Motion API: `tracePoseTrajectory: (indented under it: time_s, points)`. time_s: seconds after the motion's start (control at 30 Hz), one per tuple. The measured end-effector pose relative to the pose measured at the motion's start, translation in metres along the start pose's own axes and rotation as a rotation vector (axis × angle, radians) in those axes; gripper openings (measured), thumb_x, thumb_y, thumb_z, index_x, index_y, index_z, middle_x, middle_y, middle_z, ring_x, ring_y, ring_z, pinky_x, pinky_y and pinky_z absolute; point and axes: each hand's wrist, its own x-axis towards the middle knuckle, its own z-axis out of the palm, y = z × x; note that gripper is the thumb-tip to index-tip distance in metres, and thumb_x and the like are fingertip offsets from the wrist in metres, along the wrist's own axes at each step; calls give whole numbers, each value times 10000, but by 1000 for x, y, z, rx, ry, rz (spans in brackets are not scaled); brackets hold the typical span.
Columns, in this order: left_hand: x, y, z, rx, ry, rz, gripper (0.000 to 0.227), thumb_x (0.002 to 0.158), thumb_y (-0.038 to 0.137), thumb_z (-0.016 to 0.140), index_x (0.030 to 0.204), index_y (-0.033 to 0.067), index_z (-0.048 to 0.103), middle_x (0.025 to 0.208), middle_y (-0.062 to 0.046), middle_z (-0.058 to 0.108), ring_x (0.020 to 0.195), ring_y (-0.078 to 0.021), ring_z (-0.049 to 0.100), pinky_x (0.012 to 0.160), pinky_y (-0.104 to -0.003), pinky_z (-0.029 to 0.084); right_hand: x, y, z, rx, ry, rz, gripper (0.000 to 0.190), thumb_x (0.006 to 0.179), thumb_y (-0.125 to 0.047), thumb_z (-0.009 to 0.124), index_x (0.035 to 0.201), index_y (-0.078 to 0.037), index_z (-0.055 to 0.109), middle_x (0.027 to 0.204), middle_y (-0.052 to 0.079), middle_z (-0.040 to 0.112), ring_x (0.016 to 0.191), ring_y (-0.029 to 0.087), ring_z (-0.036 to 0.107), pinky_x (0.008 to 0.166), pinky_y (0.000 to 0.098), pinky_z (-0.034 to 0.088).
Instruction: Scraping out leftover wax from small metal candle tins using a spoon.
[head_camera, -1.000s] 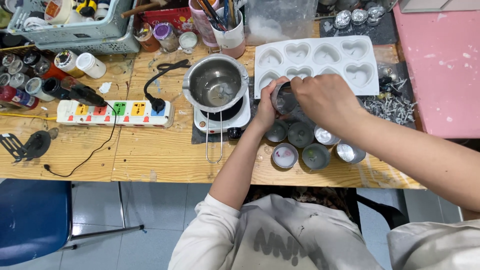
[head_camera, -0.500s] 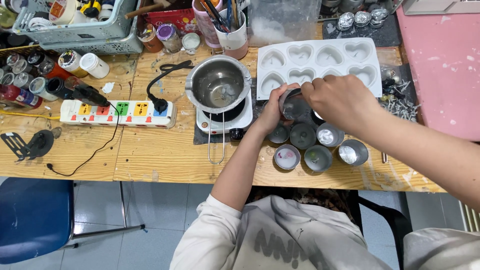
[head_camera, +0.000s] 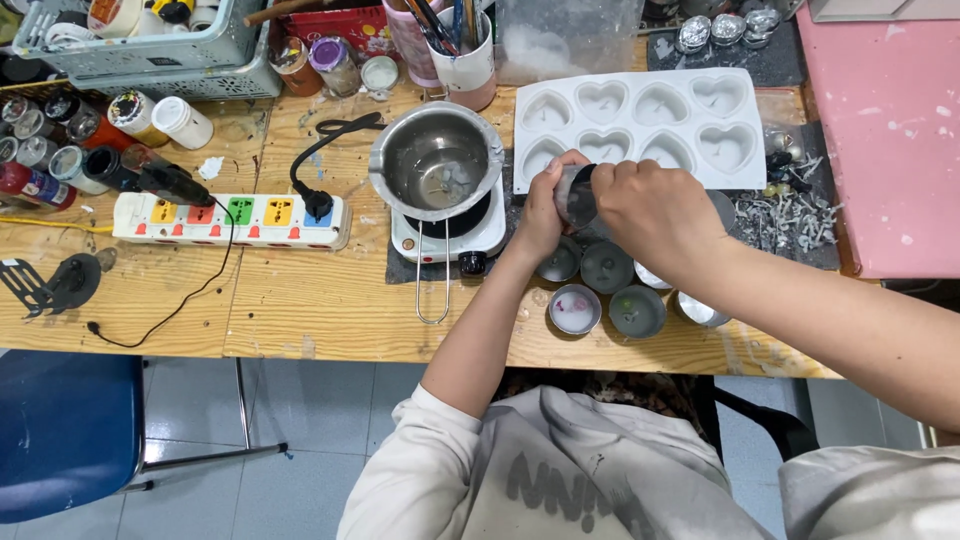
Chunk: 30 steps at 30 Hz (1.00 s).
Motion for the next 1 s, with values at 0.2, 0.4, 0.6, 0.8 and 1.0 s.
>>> tracePoseTrajectory:
  time_s: [0.2,0.4,0.6,0.8,1.0]
  points:
    - [0,-2,2,55,8,-21,516,1082,463,231,1074,93,590,705,13,550,540,-73,447,472,-241,335,-6,3,-1,103,-46,8,51,795,-88,651,821,-63,615,743,82,686,693,207,729,545,315,576]
    - [-6,-1,13,283,108,232,501,1085,412,264,1033,46,601,732,11,548,603,-80,477,552,-250,375,-10,2,3,172,-90,23,37,817,-69,634,836,-51,609,734,97,693,674,232,731,537,338,574]
    - [-3,-8,10,215,85,159,510,1081,422,285,1004,31,604,702,4,534,582,-84,465,530,-249,359,-12,1,4,328,-145,37,54,816,-53,618,861,-26,609,727,140,703,669,296,735,559,388,579]
    - [-5,13,17,169,114,58,547,1033,467,268,994,46,614,639,17,552,509,-77,460,460,-245,342,-4,10,4,439,-152,35,59,816,-58,618,866,-29,628,711,152,693,674,334,721,585,440,566]
    - [-6,4,1,563,119,244,569,1071,487,325,1132,16,640,619,-44,450,610,-151,471,624,-315,403,4,16,11,681,-317,227,286,970,-269,617,862,-31,733,795,222,716,780,414,689,707,517,527]
